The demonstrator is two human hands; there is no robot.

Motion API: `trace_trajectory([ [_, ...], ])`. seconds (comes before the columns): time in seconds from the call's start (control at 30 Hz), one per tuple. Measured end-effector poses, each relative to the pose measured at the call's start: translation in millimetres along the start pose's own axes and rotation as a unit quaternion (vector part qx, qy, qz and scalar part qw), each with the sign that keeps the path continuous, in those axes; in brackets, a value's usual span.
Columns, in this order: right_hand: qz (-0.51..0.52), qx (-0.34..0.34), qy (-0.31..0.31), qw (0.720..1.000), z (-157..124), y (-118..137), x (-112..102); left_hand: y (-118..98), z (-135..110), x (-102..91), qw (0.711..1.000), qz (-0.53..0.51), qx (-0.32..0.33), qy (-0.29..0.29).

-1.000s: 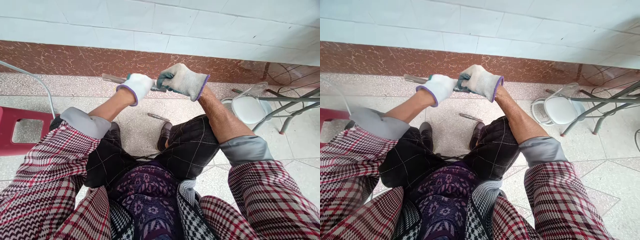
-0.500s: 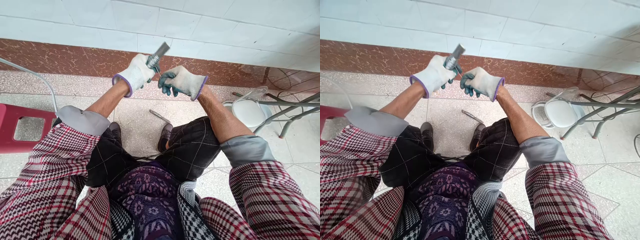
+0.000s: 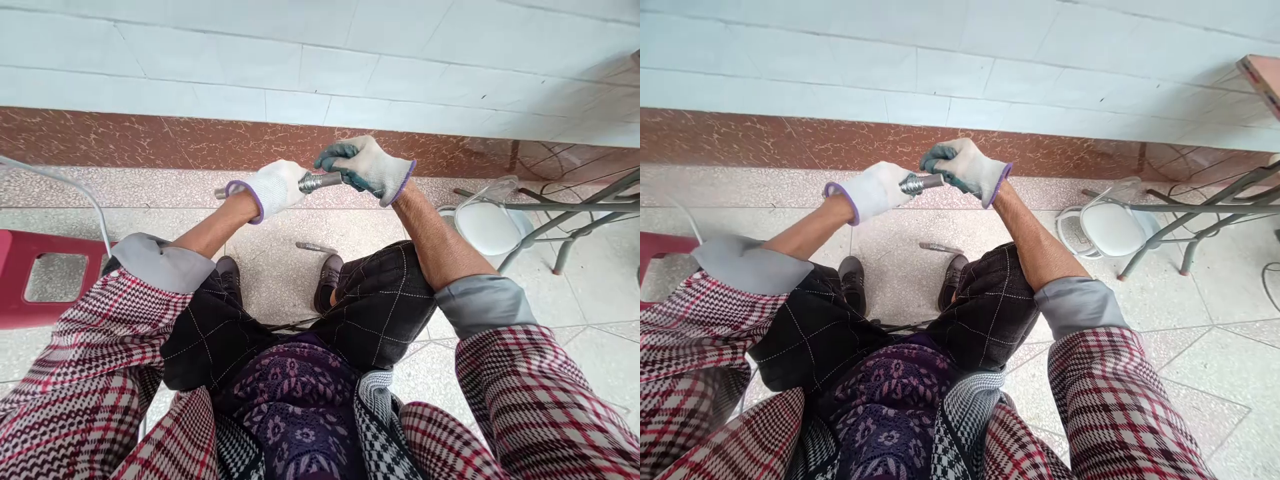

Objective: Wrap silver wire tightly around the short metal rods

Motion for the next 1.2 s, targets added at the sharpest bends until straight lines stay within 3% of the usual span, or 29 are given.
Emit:
trace_trajectory([
  [0.1,0.143,0.035,0.008,0.989,-5.0,-1.9,2.9,-10.3,-9.5,-0.3,0.996,-0.050,-0.037,0.059],
  [0.2,0.197,0.012,0.024,0.980,-5.6,4.3,11.3,-8.7,-7.8,-6.3,0.990,-0.109,-0.083,0.032],
  [0.37,0.188,0.013,-0.058,0.980,0.6,2.3,16.5,-12.3,15.6,-11.5,0.999,-0.006,-0.003,-0.050],
  [0.47,0.203,0.030,-0.091,0.974,0.8,4.8,15.2,-15.4,15.9,-12.9,0.998,0.017,0.027,-0.046],
  [0.53,0.227,0.021,-0.092,0.969,1.0,9.2,8.5,-13.3,6.5,-13.2,0.999,-0.032,0.007,0.008],
  [0.6,0.260,0.002,-0.087,0.962,2.0,11.4,-2.1,-4.8,-12.0,-4.8,0.980,-0.146,-0.065,0.119],
  [0.63,0.276,-0.006,-0.080,0.958,2.9,11.1,-6.2,-2.0,-25.1,2.2,0.958,-0.191,-0.103,0.185],
  [0.7,0.298,-0.011,-0.054,0.953,4.8,8.2,-8.2,-9.4,-48.0,10.5,0.905,-0.295,-0.120,0.283],
  [0.77,0.300,-0.019,-0.028,0.953,5.4,6.6,-2.0,-17.0,-59.0,11.9,0.856,-0.392,-0.122,0.314],
  [0.8,0.295,-0.026,-0.024,0.955,4.7,6.6,2.0,-18.0,-60.0,12.2,0.842,-0.420,-0.125,0.313],
  [0.87,0.272,-0.033,-0.031,0.961,1.9,6.1,11.4,-14.2,-52.5,8.9,0.843,-0.445,-0.132,0.272],
  [0.93,0.216,-0.029,-0.034,0.975,-2.2,5.1,23.6,-3.5,-37.2,-2.0,0.871,-0.434,-0.141,0.183],
  [1.0,0.118,-0.032,-0.012,0.992,-6.5,6.2,37.8,12.5,-24.0,-19.2,0.912,-0.368,-0.161,0.076],
  [1.07,0.021,-0.052,0.011,0.998,-9.9,8.2,48.1,24.3,-17.8,-33.5,0.937,-0.296,-0.184,0.007],
  [1.13,-0.027,-0.058,0.023,0.998,-10.4,4.0,51.7,25.9,-15.7,-35.2,0.935,-0.301,-0.189,0.009],
  [1.2,-0.024,-0.041,0.028,0.998,-7.2,-6.7,50.4,16.6,-16.2,-28.7,0.907,-0.380,-0.173,0.054],
])
Point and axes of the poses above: each hand's wrist, its own z-axis towards the middle knuckle, its own x-axis out of the palm, y = z × x, the point moved 10 cm from there along z, towards the middle knuckle, and after that the axes turned 6 degrees about -z, right-handed, at the moved point
